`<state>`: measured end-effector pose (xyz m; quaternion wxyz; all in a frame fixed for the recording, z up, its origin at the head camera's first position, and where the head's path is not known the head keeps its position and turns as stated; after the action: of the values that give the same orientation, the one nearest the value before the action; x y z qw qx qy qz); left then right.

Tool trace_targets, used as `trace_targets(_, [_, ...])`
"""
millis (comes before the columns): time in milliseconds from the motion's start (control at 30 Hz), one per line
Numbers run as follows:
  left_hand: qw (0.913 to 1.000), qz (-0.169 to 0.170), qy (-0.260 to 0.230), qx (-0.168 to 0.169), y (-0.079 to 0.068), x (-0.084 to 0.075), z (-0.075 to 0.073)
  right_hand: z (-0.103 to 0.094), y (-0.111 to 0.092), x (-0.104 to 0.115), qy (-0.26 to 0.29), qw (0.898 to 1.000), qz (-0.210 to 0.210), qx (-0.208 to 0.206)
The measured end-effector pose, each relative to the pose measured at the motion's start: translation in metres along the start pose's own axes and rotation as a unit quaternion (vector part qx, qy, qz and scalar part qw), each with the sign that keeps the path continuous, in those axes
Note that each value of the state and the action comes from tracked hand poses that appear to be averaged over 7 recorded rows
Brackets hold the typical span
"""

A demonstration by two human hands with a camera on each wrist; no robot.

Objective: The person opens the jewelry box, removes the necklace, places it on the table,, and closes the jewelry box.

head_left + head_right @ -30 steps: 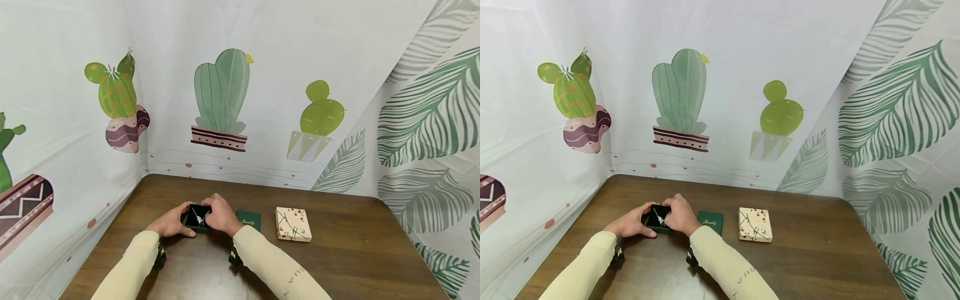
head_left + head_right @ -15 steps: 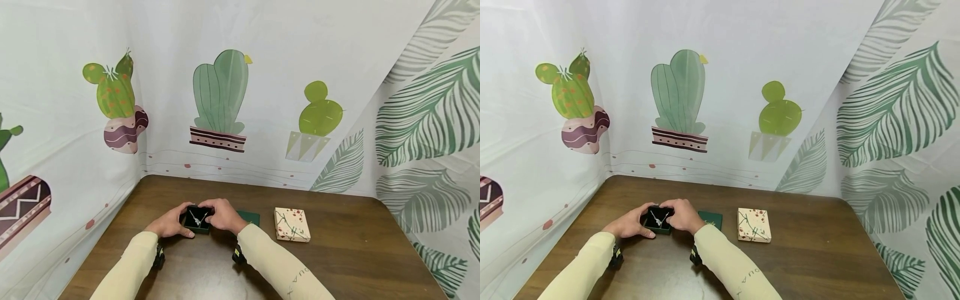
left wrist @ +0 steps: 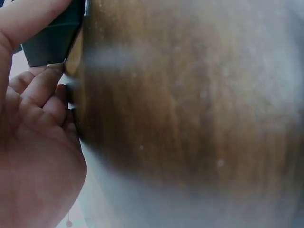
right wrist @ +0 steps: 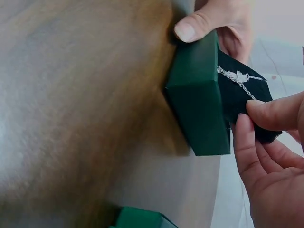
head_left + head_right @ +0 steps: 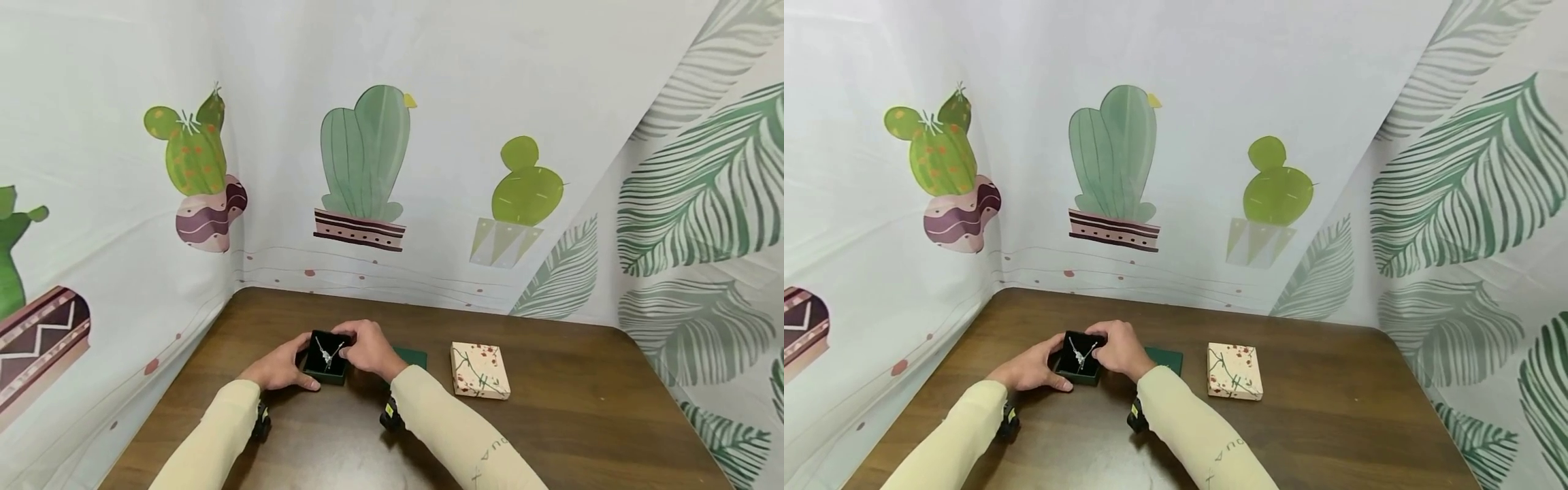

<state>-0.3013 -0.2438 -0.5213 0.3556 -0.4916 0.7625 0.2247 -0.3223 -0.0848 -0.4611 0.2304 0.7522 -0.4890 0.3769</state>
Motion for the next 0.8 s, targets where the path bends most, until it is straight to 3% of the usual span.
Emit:
trace_targets(233, [0.9997,0.013,-0.021,0.001,-0.002,-0.007,0.000,-0.014,0.005,0.001,0.022,1.000,0.012,-0.012])
trace_targets(433, [0.9999,0.014,-0.007,0.001,-0.003,-0.006,0.000,-0.024,0.010,0.001,0.050,0.998,0.014,-0.020])
trace_targets(567, [1.0000,0.007,0.001,0.005,-0.009,-0.008,-0.009,-0.026,0.010,0.000,0.080,0.997,0.023,-0.011])
trace_targets(667, [0.9994,0.005,-0.008,-0.032,-0.012,-0.013,-0.025,-0.029,0.009,0.001,0.105,0.994,0.035,0.001])
trace_targets(800, [0.9903,0.010,-0.042,-0.132,-0.014,-0.024,-0.049,-0.034,0.009,0.006,0.125,0.991,0.046,0.011])
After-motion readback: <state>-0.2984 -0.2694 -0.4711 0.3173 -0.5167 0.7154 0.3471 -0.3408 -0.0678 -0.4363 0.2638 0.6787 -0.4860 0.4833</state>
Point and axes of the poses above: each hand's wrist, its own y-axis towards the middle knuckle, its own z-axis out of the palm, x = y × z, the point moved 9 cm from there along y, towards the middle knuckle, and after that the axes turned 11 degrees about z, right-handed, at the moved point
